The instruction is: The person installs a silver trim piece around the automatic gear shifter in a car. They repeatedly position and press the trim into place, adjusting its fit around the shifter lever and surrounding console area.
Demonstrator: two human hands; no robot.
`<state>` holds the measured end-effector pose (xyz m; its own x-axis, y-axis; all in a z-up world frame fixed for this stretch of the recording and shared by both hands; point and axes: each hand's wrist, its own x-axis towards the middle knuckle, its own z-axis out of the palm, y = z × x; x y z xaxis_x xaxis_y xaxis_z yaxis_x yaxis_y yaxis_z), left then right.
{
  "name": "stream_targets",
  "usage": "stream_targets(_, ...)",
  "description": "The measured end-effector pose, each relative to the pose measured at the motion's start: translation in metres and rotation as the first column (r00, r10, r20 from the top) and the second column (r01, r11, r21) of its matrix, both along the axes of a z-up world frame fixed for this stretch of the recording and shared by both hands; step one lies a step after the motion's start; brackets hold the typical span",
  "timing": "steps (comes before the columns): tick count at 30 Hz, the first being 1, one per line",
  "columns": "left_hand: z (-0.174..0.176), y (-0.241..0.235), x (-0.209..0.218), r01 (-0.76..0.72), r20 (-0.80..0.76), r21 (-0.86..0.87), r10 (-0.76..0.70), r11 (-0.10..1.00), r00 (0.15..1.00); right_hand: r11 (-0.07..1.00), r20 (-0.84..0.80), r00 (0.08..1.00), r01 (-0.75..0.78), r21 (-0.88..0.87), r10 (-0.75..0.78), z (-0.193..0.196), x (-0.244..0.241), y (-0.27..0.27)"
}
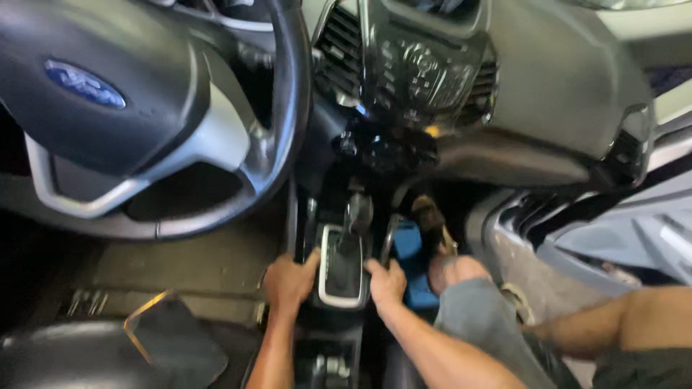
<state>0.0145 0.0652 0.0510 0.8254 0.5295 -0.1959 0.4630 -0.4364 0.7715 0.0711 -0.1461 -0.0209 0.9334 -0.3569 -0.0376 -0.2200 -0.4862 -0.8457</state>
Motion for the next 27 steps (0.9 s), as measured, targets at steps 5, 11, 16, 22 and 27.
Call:
stream_targets(5,0.009,-0.001,0.02,0.011,-0.004,0.007,-0.011,1.0,1.0,0.995,0.11,0.989,-0.092,-0.027,0.095,0.005,0.027,-0.002)
stream_targets(11,-0.006,-0.009,0.0,0.023,-0.034,0.01,-0.023,1.0,0.999,0.976,-0.071,0.986,-0.16,-0.151,0.151,-0.009,0.003,-0.014)
stream_targets(16,0.002,-0.009,-0.004,0.044,-0.043,0.016,-0.043,0.999,0.998,0.942,-0.115,0.96,-0.274,-0.195,0.256,0.0,0.002,-0.024)
stream_targets(22,-0.002,-0.006,-0.001,0.062,-0.045,0.015,-0.061,0.998,0.997,0.923,-0.075,0.957,-0.288,-0.255,0.279,0.002,-0.004,-0.021)
stream_targets(27,-0.017,-0.005,0.001,0.036,-0.003,0.029,-0.036,0.999,0.999,0.908,-0.07,0.968,-0.249,-0.336,0.24,0.005,-0.013,-0.013)
